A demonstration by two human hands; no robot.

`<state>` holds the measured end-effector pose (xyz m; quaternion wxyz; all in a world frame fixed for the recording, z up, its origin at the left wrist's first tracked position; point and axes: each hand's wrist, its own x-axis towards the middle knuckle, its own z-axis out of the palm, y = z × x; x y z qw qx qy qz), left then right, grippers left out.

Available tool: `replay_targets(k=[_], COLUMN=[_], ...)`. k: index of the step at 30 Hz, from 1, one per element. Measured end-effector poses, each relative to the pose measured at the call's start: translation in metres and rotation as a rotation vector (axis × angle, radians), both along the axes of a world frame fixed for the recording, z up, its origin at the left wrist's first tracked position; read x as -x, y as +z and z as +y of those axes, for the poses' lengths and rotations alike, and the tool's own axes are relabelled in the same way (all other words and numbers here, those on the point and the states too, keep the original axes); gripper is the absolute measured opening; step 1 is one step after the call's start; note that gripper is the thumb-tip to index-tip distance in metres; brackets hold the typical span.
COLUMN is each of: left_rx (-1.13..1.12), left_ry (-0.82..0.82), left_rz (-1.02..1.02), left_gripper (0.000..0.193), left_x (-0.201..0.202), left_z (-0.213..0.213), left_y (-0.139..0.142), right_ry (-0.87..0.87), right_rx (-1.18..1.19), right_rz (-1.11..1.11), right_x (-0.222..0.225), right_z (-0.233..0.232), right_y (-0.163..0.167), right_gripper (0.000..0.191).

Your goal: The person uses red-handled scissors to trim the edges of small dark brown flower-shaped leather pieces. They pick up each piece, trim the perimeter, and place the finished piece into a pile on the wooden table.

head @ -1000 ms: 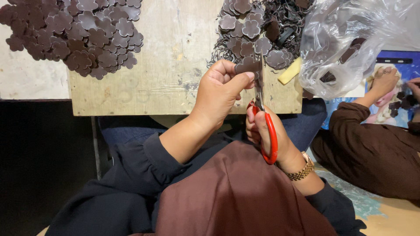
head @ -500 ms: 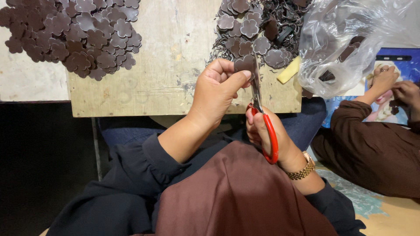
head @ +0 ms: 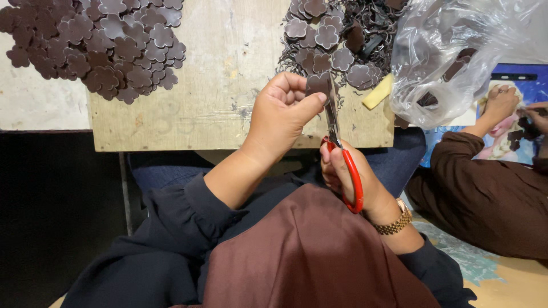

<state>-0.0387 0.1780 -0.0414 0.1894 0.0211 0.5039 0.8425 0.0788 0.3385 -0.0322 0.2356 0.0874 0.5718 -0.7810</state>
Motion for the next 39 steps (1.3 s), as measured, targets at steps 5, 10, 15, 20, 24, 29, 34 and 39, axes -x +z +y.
replay_targets(k=[5, 10, 15, 20, 24, 29, 34, 39], left_rx=[0.042, 0.045, 0.048, 0.057, 0.058, 0.002, -0.030, -0.044], left_ry=[-0.062, -0.054, -0.055, -0.058, -0.080, -0.179, -0.238, -0.262], left_rz=[0.019, 0.017, 0.000, 0.014, 0.024, -0.019, -0.105, -0.233], left_gripper=[0.022, 0.023, 0.022, 0.021, 0.016, 0.015, 0.014, 0.014], left_x=[0.001, 0.000, -0.001, -0.001, 0.000, -0.002, -0.006, -0.006], left_z=[-0.004, -0.004, -0.004, -0.004, -0.005, -0.006, -0.008, -0.011], left_y=[-0.001, -0.001, -0.003, -0.005, -0.006, 0.000, 0.014, 0.018], right_ry=[0.088, 0.065, 0.039, 0.029, 0.041, 0.081, 0.115, 0.148], right_rx=[-0.040, -0.024, 0.051, 0.061, 0.056, 0.183, 0.149, 0.125], right_rz=[0.154, 0.096, 0.030, 0.001, 0.015, 0.087, 0.118, 0.123], right_x=[0.005, 0.003, 0.001, 0.001, 0.001, 0.000, -0.001, -0.002], right_z=[0.001, 0.000, 0.000, 0.001, 0.000, 0.000, 0.001, 0.003], right_y=[0.001, 0.002, -0.002, -0.002, -0.001, -0.003, -0.001, 0.000], right_gripper=[0.052, 0.053, 0.051, 0.051, 0.051, 0.052, 0.058, 0.062])
